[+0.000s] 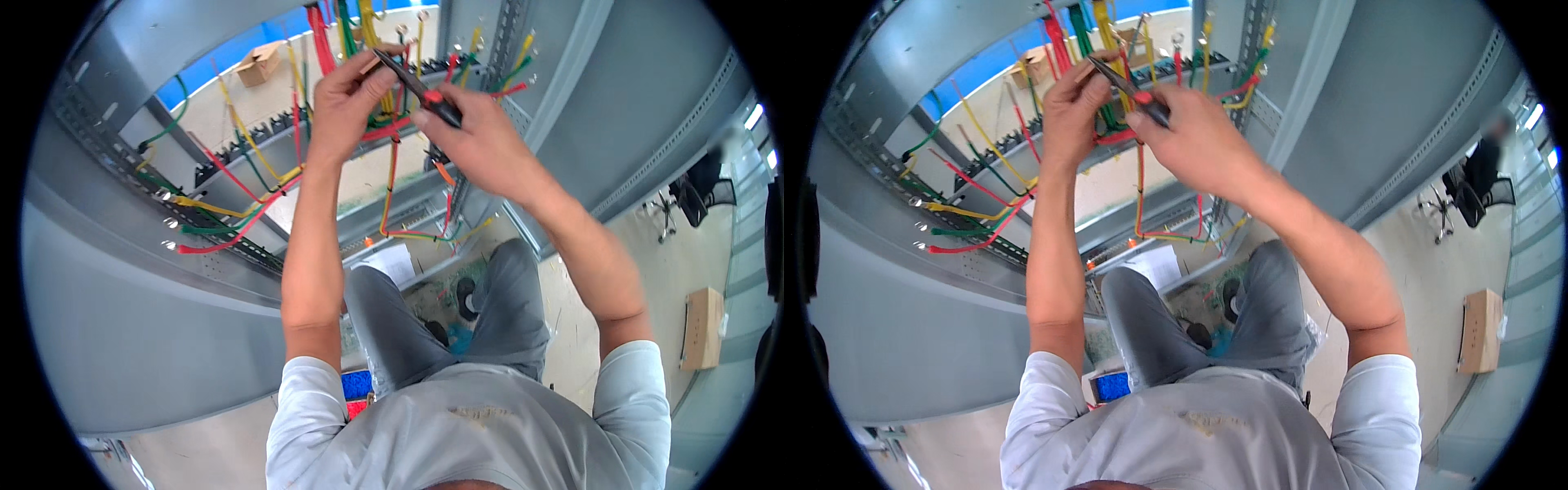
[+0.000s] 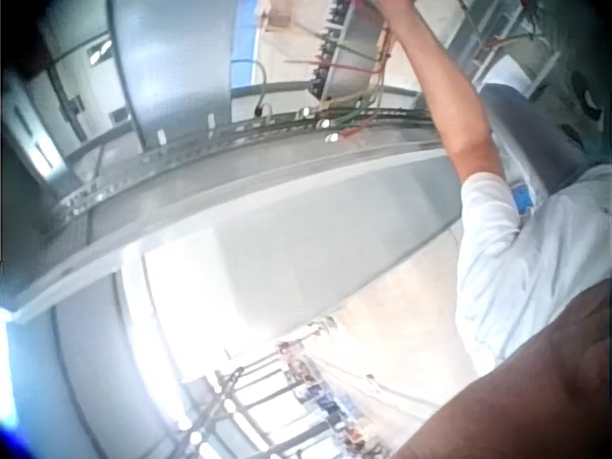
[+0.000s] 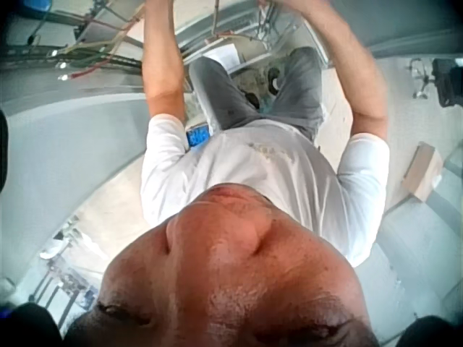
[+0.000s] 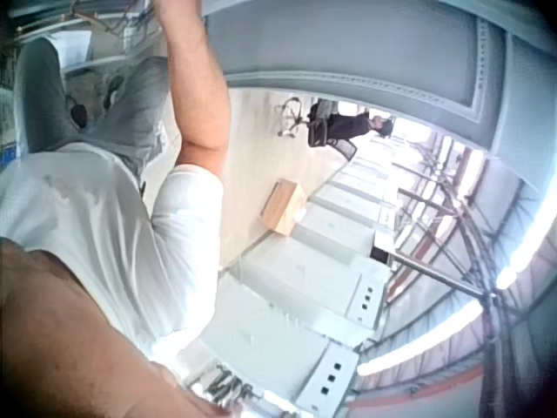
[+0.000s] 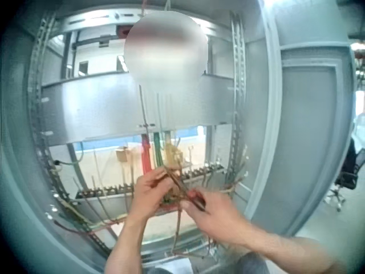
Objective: The person works inside an open electrical cabinet, using pliers to strip and crimp colored wires to terminal blocks. They repeatedly reach for small metal connectors from a tray on the floor and attach them to the wires, then secure the connections within the cabinet.
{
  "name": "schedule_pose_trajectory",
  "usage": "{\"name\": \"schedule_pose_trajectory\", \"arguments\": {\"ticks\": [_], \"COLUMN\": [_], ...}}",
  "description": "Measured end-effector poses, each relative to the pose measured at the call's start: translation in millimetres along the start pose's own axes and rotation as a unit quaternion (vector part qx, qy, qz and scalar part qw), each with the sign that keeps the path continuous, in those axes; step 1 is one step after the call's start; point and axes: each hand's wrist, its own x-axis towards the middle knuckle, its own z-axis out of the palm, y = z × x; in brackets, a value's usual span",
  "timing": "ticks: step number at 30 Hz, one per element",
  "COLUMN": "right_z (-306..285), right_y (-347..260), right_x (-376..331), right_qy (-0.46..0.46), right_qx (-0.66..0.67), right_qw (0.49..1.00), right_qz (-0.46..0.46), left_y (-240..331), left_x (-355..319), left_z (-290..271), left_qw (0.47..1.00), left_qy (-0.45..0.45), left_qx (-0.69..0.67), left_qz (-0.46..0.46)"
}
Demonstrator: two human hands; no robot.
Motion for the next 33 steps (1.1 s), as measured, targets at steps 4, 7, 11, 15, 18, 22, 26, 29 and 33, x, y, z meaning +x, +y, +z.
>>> {"name": "schedule_pose_trajectory", "arguments": {"ticks": [4,7,11,15,18,22,26,29,33], "right_z": [6,-1,-3,4,6,6,9,12,12], "right_y": [2,-12,-16,-16,-12,-11,-17,-10,-14], "right_x": [-1,6,5,2,0,-1,-3,-2,-1], "right_qy": [0.072,0.062,0.029,0.025,0.032,0.035,0.023,0.008,-0.081], "right_qx": [-0.165,-0.180,-0.176,-0.220,-0.228,-0.220,-0.194,-0.142,0.012], "right_qw": [0.982,0.981,0.984,0.975,0.972,0.973,0.980,0.989,0.997], "right_qz": [-0.051,-0.043,-0.020,-0.030,-0.050,-0.052,-0.030,-0.047,0.008], "left_y": [-12,-9,-10,-10,-12,-7,-10,-12,-20], "left_x": [0,3,-4,-8,-6,-8,-9,-9,-14], "left_z": [-4,-10,-8,-13,-11,-2,2,7,0], "left_qw": [1.000,0.999,0.999,0.997,0.997,0.999,0.998,0.994,0.995], "left_qy": [0.008,0.003,0.009,-0.025,-0.008,0.032,0.064,0.080,0.071], "left_qx": [0.001,-0.013,-0.045,-0.078,-0.079,-0.014,-0.026,-0.058,-0.064], "left_qz": [0.026,-0.032,0.001,-0.006,0.001,0.002,0.014,0.041,0.037]}}
